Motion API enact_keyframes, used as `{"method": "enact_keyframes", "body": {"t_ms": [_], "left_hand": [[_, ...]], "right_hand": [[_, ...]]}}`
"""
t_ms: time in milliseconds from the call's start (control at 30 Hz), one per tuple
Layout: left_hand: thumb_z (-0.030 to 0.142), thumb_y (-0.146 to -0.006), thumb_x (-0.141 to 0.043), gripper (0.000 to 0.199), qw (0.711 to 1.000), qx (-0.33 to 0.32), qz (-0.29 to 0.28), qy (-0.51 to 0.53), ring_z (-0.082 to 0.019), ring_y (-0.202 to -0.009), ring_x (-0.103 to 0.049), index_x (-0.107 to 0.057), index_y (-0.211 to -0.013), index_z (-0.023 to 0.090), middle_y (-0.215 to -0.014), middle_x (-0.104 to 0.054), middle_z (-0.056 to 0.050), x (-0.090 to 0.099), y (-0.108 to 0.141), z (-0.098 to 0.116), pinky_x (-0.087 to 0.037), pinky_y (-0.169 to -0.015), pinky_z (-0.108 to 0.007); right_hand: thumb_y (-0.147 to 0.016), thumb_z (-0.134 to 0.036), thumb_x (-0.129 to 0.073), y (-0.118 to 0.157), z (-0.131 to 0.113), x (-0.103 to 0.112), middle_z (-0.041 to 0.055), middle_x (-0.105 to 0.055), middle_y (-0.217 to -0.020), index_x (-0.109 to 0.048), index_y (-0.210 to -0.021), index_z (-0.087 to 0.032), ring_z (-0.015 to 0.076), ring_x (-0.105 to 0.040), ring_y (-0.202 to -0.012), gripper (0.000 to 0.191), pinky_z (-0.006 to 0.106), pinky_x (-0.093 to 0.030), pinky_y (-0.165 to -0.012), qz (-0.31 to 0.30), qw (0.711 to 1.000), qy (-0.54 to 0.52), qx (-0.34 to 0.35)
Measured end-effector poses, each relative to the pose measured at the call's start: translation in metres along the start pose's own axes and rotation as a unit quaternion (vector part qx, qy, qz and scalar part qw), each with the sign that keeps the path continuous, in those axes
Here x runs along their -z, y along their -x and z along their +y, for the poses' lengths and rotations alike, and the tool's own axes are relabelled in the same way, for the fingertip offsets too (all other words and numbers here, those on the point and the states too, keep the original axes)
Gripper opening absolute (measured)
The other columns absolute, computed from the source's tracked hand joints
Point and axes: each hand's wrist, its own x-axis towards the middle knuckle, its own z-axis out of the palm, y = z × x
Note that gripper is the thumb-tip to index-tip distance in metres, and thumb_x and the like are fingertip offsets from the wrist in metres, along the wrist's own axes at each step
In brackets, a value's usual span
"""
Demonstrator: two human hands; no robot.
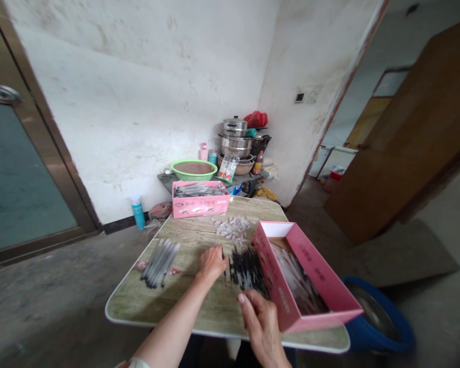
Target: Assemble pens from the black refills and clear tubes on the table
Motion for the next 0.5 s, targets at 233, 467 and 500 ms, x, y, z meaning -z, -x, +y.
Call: {"method": "enact_keyframes", "body": {"t_ms": [233,467,500], "left_hand": [[0.019,-0.078,-0.053,0.023,0.999,-0.023,-0.044,-0.017,-0.030,-0.091,-0.066,-0.070,-0.092,0.013,-0.094,-0.070,-0.020,0.006,0.000,0.002,-0.049,-0.076,-0.036],[0.009,-0.071,-0.057,0.017,0.997,-0.044,-0.061,0.009,-0.032,-0.090,-0.066,-0.071,-0.080,0.013,-0.088,-0.070,-0.020,0.008,0.006,0.010,-0.048,-0.078,-0.039],[0.009,-0.071,-0.058,0.017,0.997,-0.042,-0.056,0.017,-0.032,-0.091,-0.066,-0.071,-0.080,0.014,-0.089,-0.070,-0.019,0.007,0.006,0.009,-0.048,-0.078,-0.038]], "right_hand": [[-0.089,-0.042,-0.046,-0.041,-0.006,0.112,0.0098,-0.069,-0.071,-0.068,-0.090,-0.017,0.0217,-0.063,-0.059,0.034,0.027,-0.043,-0.057,0.148,0.948,0.282,0.015],[-0.082,-0.020,-0.060,-0.090,0.051,0.144,0.0150,-0.073,-0.094,-0.071,-0.088,-0.015,0.0280,-0.067,-0.092,0.013,0.028,-0.044,-0.072,-0.104,0.830,0.546,-0.037],[-0.079,-0.018,-0.063,-0.091,0.055,0.142,0.0144,-0.073,-0.096,-0.071,-0.087,-0.015,0.0273,-0.067,-0.093,0.011,0.028,-0.045,-0.074,-0.114,0.830,0.544,-0.031]]}}
